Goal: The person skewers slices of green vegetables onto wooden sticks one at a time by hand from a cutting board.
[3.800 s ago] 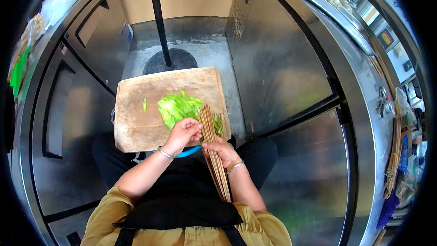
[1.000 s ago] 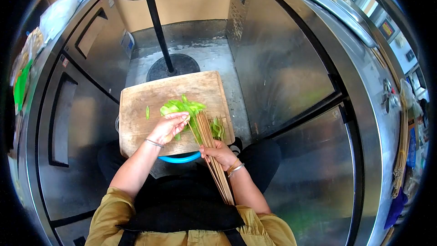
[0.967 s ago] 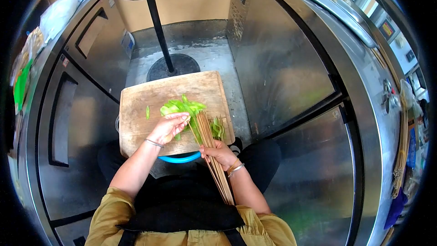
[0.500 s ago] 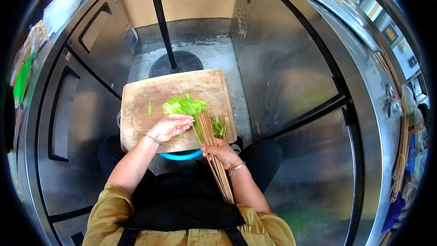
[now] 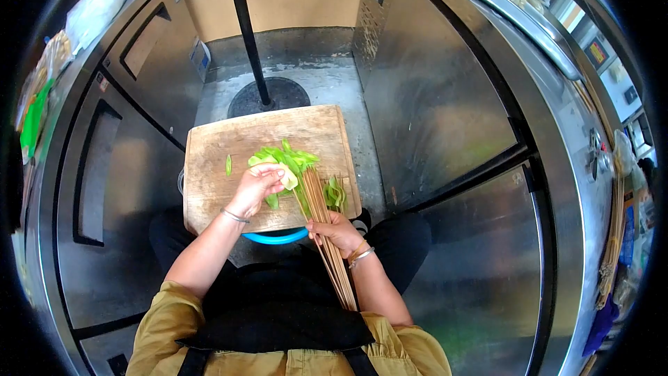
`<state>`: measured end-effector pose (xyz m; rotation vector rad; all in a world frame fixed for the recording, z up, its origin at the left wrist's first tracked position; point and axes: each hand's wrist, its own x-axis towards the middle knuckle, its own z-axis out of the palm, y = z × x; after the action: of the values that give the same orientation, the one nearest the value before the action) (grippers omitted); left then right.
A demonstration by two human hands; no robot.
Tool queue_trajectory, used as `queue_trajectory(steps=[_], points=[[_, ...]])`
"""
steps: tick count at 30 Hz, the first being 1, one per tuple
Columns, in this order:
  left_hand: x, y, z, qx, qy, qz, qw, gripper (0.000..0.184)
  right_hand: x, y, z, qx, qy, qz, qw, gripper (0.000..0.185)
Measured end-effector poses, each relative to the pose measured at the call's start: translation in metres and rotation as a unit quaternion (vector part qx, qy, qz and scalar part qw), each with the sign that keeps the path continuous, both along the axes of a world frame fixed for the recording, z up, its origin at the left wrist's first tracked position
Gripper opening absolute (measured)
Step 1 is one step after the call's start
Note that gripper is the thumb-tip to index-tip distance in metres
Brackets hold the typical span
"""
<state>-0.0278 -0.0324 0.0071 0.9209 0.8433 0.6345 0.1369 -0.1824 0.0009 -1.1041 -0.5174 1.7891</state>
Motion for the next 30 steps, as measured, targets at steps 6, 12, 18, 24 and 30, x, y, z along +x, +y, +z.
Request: queue_trajectory(steps=[6, 12, 18, 24, 30], points=[[0.006, -0.003, -0.001, 0.138, 0.05, -0.005, 0.989, 0.01, 0.0, 0.001, -0.003, 0.005, -0.004, 0.004, 1.0, 0.009], [0.012, -0.015, -0.002, 0.198, 0.074, -0.007, 0.977, 0.01, -0.001, 0.001, 0.001, 0.014, -0.018, 0.005, 1.0, 0.009], [0.01, -0.041, -0.01, 0.159, 0.059, -0.018, 0.985, 0.012, 0.0, 0.001, -0.006, 0.009, -0.009, 0.0, 1.0, 0.008], [0.013, -0.048, -0.025, 0.079, -0.011, 0.02, 0.997, 0.008, -0.004, -0.001, -0.002, 0.03, -0.029, -0.021, 0.999, 0.01], [0.01, -0.042, -0.033, -0.024, 0.017, -0.004, 1.0, 0.008, -0.007, -0.002, 0.003, 0.05, -0.054, -0.026, 0.997, 0.009]])
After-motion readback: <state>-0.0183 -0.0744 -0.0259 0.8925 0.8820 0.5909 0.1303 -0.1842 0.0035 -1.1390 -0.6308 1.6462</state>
